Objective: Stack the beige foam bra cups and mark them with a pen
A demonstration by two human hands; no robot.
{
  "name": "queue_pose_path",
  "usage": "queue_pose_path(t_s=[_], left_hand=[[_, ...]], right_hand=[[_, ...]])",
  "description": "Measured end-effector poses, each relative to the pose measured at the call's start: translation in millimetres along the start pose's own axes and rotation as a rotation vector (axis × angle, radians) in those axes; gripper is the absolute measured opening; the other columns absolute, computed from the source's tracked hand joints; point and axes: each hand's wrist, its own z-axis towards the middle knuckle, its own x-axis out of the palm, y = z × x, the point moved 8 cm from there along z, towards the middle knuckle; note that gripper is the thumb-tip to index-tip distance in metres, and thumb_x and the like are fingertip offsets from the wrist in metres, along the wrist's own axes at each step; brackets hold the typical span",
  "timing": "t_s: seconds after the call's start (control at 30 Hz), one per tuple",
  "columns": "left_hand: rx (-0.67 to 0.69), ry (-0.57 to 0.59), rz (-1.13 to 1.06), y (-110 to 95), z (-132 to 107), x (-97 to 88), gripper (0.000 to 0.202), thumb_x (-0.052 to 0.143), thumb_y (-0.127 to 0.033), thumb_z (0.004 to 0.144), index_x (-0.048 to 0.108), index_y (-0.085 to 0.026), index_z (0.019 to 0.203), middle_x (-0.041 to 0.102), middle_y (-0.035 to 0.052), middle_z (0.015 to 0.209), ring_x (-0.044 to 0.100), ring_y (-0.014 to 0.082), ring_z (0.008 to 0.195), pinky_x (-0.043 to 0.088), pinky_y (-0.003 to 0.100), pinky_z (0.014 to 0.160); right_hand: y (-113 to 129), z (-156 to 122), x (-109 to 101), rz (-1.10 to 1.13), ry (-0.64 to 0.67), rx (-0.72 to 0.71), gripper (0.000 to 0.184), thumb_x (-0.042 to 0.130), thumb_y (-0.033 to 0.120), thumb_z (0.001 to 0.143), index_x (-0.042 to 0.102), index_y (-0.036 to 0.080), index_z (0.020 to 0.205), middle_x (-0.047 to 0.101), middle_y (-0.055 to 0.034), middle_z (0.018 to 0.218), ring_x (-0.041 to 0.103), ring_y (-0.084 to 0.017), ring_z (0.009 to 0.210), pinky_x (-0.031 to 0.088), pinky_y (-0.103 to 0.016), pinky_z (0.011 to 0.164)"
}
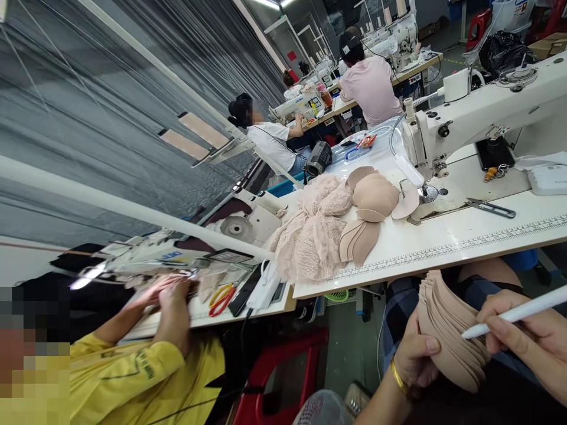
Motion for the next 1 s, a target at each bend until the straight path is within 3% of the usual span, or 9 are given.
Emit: queue_pose_path(t_s=[0.13,0.23,0.43,0.53,0.63,0.7,0.87,1.0], left_hand=[[-0.012,-0.013,-0.021,0,0,-1.1,0.083,0.097,-0.034,0.064,0.063,-0.008,0.136,0.082,0.0159,0.104,0.080,0.0315,0.093,0.063,0.042,0.090],[0.006,-0.029,-0.033,-1,-1,-3.9,0.084,0.096,-0.033,0.064,0.063,-0.010,0.137,0.082,0.0143,0.103,0.080,0.0358,0.100,0.063,0.048,0.096],[0.012,-0.023,-0.023,-1,1,-1.0,0.083,0.096,-0.037,0.065,0.062,-0.011,0.137,0.082,0.0181,0.109,0.077,0.0446,0.114,0.061,0.058,0.103],[0.019,-0.021,-0.013,-3,2,1.7,0.082,0.095,-0.037,0.067,0.063,-0.011,0.137,0.081,0.0186,0.113,0.076,0.0454,0.118,0.060,0.058,0.105],[0.008,-0.035,-0.006,-2,2,-0.3,0.083,0.096,-0.038,0.067,0.063,-0.011,0.138,0.081,0.0184,0.113,0.074,0.0466,0.122,0.059,0.058,0.107],[0.002,-0.042,-0.009,0,1,-2.8,0.083,0.097,-0.037,0.066,0.063,-0.011,0.137,0.080,0.0184,0.114,0.074,0.0470,0.123,0.058,0.058,0.108],[0.019,-0.055,-0.024,1,2,-5.9,0.080,0.097,-0.033,0.066,0.063,-0.011,0.135,0.080,0.0191,0.119,0.075,0.0454,0.122,0.057,0.058,0.110],[0.013,-0.046,-0.020,0,1,-2.7,0.081,0.097,-0.034,0.068,0.063,-0.011,0.138,0.081,0.0176,0.116,0.077,0.0429,0.118,0.059,0.056,0.109]], right_hand=[[-6,-2,-3,0.054,-0.010,0.047,0.033,0.060,0.051,0.112,0.076,0.029,0.094,0.065,0.0004,0.071,0.063,-0.017,0.068,0.054,-0.025,0.065],[-12,-5,-12,0.073,-0.064,0.067,0.033,0.060,0.053,0.112,0.076,0.029,0.096,0.063,0.0006,0.070,0.061,-0.017,0.068,0.054,-0.024,0.064],[-4,-2,-4,-0.002,0.013,0.045,0.042,0.062,0.050,0.111,0.071,0.026,0.078,0.063,-0.0024,0.076,0.064,-0.018,0.074,0.055,-0.027,0.068],[-4,-2,-3,0.023,0.031,0.059,0.040,0.061,0.052,0.111,0.075,0.027,0.084,0.064,-0.0022,0.073,0.064,-0.019,0.071,0.056,-0.028,0.067],[-6,-2,-9,0.036,-0.033,0.051,0.035,0.060,0.053,0.111,0.078,0.027,0.096,0.064,-0.0010,0.068,0.062,-0.018,0.066,0.056,-0.028,0.064],[-6,-1,-9,0.013,-0.038,0.023,0.033,0.061,0.050,0.111,0.077,0.027,0.094,0.065,-0.0006,0.070,0.063,-0.018,0.068,0.055,-0.027,0.065],[-2,2,4,0.005,0.089,0.005,0.036,0.059,0.047,0.113,0.075,0.027,0.087,0.068,-0.0019,0.079,0.067,-0.018,0.075,0.056,-0.027,0.069],[-3,-1,-6,0.021,0.016,0.037,0.037,0.059,0.051,0.112,0.076,0.027,0.088,0.065,-0.0019,0.073,0.064,-0.019,0.071,0.056,-0.028,0.067]])
